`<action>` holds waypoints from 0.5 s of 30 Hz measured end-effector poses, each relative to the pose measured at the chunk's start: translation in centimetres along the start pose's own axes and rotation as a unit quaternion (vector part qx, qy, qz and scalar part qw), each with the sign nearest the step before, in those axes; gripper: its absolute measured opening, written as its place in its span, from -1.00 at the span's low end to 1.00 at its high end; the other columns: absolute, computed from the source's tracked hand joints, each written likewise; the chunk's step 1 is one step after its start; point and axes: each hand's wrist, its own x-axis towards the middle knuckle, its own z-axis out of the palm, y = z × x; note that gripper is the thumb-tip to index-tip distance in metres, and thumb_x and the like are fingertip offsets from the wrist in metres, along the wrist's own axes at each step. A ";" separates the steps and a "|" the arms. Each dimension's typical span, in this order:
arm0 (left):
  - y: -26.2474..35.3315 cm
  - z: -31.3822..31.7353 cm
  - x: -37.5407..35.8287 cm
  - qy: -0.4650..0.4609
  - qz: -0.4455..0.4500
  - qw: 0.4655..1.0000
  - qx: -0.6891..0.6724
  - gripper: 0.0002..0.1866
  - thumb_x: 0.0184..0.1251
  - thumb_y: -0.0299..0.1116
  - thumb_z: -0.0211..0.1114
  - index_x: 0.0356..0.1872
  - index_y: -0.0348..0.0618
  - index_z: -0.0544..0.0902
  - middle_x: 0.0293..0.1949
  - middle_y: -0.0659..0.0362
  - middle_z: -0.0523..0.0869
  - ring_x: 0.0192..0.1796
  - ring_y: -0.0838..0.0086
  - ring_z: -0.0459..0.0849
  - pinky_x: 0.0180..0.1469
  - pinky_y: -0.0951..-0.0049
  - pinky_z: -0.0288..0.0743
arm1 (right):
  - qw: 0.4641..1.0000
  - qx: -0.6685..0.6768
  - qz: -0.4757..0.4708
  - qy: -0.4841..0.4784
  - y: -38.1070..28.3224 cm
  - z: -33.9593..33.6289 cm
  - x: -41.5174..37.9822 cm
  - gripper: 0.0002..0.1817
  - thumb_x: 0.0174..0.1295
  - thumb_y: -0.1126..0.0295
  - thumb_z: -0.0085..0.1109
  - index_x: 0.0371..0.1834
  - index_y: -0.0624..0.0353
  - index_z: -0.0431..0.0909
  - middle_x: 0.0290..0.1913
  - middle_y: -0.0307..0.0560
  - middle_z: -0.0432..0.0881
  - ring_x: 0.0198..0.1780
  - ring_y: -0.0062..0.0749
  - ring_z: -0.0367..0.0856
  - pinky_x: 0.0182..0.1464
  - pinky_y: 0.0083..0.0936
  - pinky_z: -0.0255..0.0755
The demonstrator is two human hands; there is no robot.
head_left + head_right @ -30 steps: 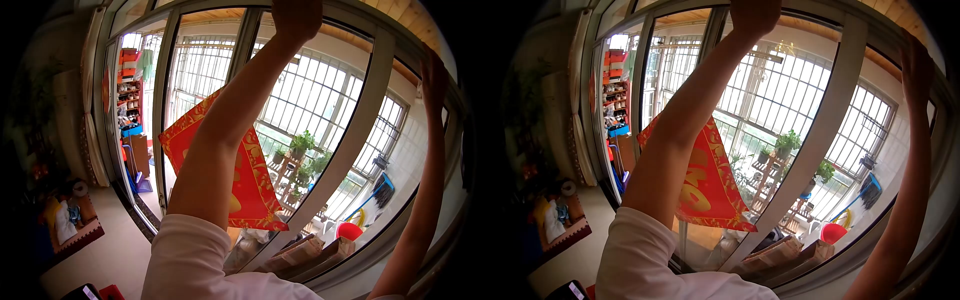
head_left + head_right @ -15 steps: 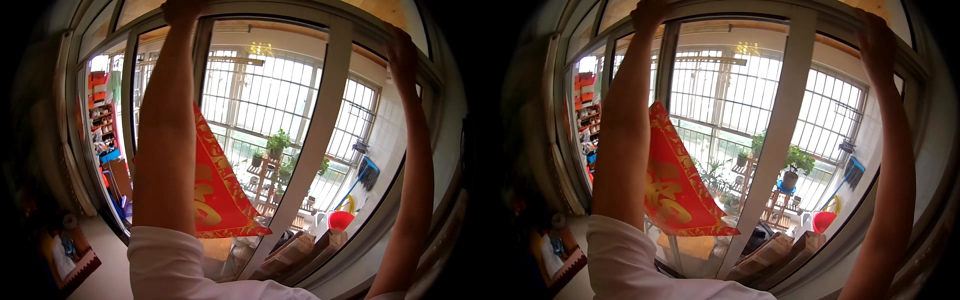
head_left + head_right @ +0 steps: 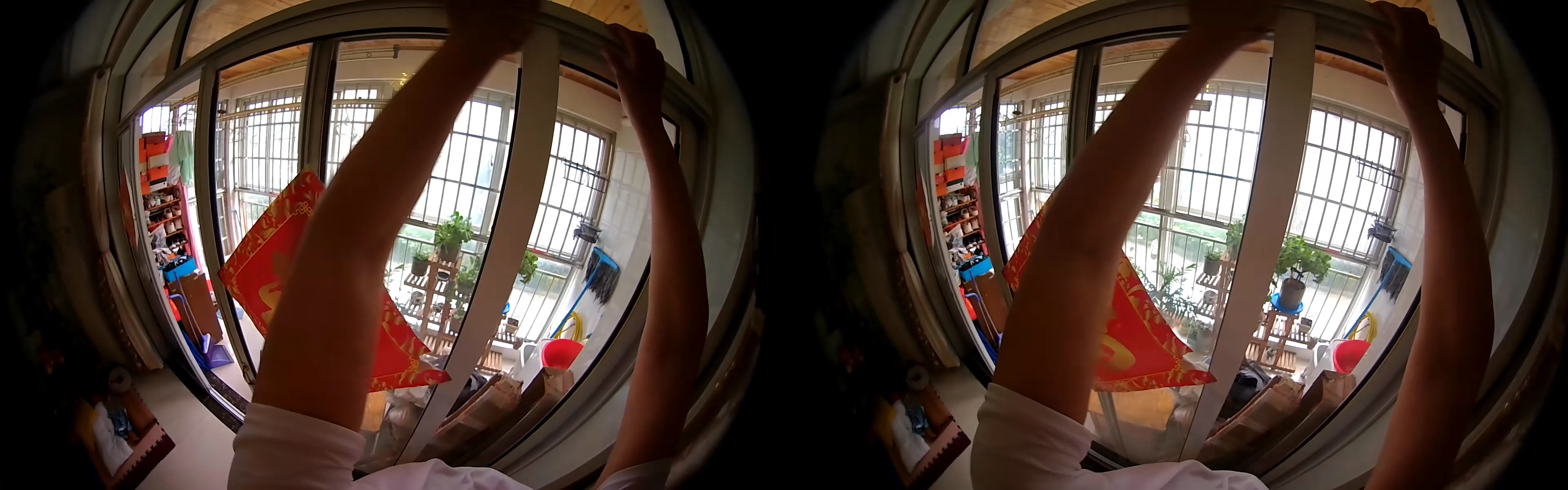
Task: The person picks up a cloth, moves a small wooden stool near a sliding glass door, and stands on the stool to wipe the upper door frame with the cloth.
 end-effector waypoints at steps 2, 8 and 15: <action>0.6 0.4 -0.1 0.078 0.004 0.997 -0.027 -0.67 0.29 -0.10 0.06 -0.39 -0.12 0.65 -0.27 0.06 0.65 -0.13 0.17 0.58 -0.17 0.11 0.49 | 0.999 0.012 0.025 -0.016 0.0 -0.2 -0.1 -0.63 0.24 0.21 0.11 0.09 0.03 0.49 -0.01 -0.08 0.54 0.08 -0.21 0.48 0.13 -0.28 0.33; -3.9 0.9 -0.3 0.009 0.026 0.991 0.134 -0.78 0.11 -0.26 0.12 -0.45 -0.18 0.61 -0.55 0.13 0.66 -0.48 0.28 0.66 -0.53 0.25 0.53 | 0.996 0.012 -0.070 -0.054 0.4 -2.1 -1.5 -0.52 0.30 0.23 0.04 0.28 -0.02 0.29 0.22 -0.02 0.39 0.26 -0.18 0.35 0.26 -0.29 0.26; -7.5 0.4 -3.0 0.004 -0.038 0.994 0.103 -0.76 0.32 -0.19 0.02 -0.21 -0.03 0.61 -0.19 0.07 0.60 -0.08 0.18 0.54 -0.01 0.12 0.41 | 0.979 -0.103 0.050 -0.167 -7.1 -9.1 -2.0 -0.43 0.24 0.40 0.09 0.31 0.24 0.18 0.38 0.05 0.15 0.41 -0.19 0.08 0.45 -0.27 -0.06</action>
